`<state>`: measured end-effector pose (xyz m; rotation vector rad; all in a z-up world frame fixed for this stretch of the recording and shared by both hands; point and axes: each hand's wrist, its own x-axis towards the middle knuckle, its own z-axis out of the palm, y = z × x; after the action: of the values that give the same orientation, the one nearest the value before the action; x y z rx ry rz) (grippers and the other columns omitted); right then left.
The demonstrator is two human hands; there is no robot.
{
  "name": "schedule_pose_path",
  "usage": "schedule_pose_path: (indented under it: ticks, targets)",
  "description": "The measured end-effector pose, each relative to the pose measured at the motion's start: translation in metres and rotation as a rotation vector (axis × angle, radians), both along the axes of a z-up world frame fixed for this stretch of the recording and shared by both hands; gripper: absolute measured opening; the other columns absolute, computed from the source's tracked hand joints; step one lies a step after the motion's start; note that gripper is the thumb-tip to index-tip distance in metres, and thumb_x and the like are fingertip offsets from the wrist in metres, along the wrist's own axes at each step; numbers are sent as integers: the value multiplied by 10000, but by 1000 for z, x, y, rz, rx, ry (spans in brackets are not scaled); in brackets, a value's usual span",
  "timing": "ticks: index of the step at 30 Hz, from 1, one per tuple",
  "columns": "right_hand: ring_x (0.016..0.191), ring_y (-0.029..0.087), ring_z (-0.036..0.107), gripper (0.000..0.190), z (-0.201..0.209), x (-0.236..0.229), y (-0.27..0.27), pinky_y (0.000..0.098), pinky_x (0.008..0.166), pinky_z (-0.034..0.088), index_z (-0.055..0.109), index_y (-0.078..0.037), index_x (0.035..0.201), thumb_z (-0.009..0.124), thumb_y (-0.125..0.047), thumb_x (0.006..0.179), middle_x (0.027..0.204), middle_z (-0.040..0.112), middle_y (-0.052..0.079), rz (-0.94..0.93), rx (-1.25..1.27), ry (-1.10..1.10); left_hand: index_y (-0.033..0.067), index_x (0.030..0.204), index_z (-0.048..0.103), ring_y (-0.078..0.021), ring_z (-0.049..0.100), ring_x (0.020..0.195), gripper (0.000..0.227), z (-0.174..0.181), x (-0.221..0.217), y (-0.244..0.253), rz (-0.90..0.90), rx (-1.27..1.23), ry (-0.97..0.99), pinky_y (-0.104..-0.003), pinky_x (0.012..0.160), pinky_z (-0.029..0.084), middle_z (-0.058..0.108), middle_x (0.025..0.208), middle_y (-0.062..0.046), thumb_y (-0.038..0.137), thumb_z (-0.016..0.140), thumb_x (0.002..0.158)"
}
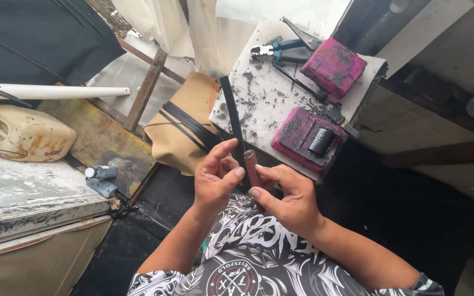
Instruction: Sanding the edges of leather straps and hanging them on a line using clothespins for finishing.
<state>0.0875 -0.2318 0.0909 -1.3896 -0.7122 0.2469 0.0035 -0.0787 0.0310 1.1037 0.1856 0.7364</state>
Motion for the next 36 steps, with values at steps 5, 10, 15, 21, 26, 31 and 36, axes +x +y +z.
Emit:
schedule_pose_path:
  ticks: [5,10,15,21,26,31,36]
  targets:
    - [633,196,721,378,8,20,15,359,655,582,742,32,1151,866,-14,798,841,741,173,-11,62,13,-143,1361,560,-139,654,675,654,5,-9,-9,-120,-11,4,-262,526,614,612,1284,-214,-86,801,756]
    - [690,172,724,401,3,-5,7,327,662,589,776,11,1121,900,-30,742,840,753,162,16,6,30,-133,1405,516,-118,637,676,710,15,-13,8,-105,17,-8,-240,544,622,560,1354,-208,-85,787,750]
    - [714,179,731,407,0,-2,5,329,684,595,762,27,1139,891,-32,758,852,749,173,39,25,53,-153,1248,632,-190,688,686,419,-6,-7,11,-66,-20,17,-300,541,634,649,1132,-236,-65,722,848]
    - [695,187,728,408,14,1,6,341,658,592,766,29,1136,886,-14,749,835,746,181,37,21,53,-130,1368,555,-128,654,700,573,16,2,6,-84,-37,-11,-264,551,641,614,1265,-185,-69,753,834]
    - [722,169,702,389,0,21,12,331,681,575,754,38,1148,881,-26,786,853,729,165,-19,55,11,-122,1405,523,-138,663,678,678,7,1,-3,-170,-68,-9,-271,548,651,596,1319,-202,-69,793,786]
    - [668,174,695,417,1,5,1,322,644,585,765,35,1132,894,-8,738,825,726,164,11,33,43,-122,1414,512,-119,650,654,686,2,0,5,-161,-67,-24,-239,530,631,566,1378,-194,-64,779,785]
    - [662,195,704,386,1,18,9,358,643,579,742,52,1150,863,-10,789,823,712,182,-13,49,13,-123,1418,511,-108,640,643,718,-7,2,-1,-196,-81,-13,-234,515,612,573,1367,-210,-59,793,761]
